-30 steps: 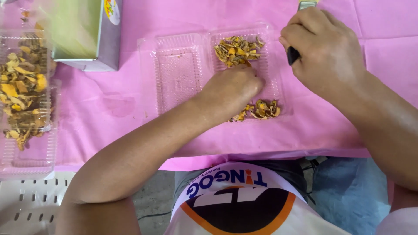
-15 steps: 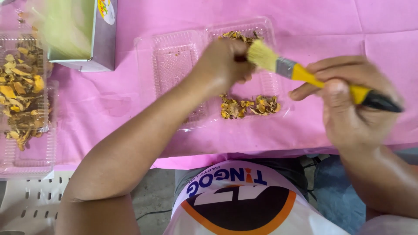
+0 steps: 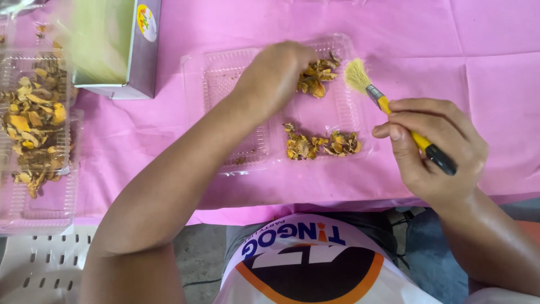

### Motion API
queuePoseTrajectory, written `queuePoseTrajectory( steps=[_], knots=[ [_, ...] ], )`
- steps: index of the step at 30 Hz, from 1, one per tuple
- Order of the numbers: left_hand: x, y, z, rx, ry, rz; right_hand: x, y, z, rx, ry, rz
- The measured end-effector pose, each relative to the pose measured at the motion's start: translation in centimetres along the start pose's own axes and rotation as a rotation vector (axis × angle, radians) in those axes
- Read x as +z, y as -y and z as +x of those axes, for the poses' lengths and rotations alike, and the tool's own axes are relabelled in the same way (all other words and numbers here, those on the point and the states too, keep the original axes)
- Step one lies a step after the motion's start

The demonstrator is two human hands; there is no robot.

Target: Sorting and arranging dried tea leaves into plastic containers using hands and a brush.

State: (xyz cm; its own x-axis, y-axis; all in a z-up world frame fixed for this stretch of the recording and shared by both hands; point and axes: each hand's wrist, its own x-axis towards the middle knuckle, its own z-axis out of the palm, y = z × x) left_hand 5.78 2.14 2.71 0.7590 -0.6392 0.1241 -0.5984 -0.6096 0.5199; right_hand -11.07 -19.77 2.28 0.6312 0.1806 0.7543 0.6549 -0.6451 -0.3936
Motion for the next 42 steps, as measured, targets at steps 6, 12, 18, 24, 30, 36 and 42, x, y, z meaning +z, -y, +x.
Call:
queuePoseTrajectory(
  steps=[6,12,18,24,30,36,42],
  knots=[
    [-2.5,-5.2,-8.7,0.349,0.143,0.209,-0.7,0.7,0.7,-0.008,-0.006,-0.058],
    [0.1,-2.5,-12.7,0.424,0.106,0.498,-0.3,1.0,0.6,-0.005,-0.004,-0.062],
    [0.0,-0.9,-12.4,0.479,-0.039,0.569,0.0,1.4,0.5,0.001,0.001,-0.063],
    [-1.6,-1.7,-12.1,0.423,0.084,0.361,0.2,1.3,0.5,-0.011,0.013,-0.077],
    [-0.9,-2.5,-10.1,0.283,0.066,0.413,1.0,1.6,0.6,-0.023,0.029,-0.053],
    [2.8,-2.1,-8.6,0.209,0.208,0.428,0.8,1.6,0.3,-0.046,0.007,-0.071],
    [2.8,-2.4,-7.8,0.186,0.334,0.379,0.4,1.6,0.0,-0.033,-0.015,-0.076]
  ],
)
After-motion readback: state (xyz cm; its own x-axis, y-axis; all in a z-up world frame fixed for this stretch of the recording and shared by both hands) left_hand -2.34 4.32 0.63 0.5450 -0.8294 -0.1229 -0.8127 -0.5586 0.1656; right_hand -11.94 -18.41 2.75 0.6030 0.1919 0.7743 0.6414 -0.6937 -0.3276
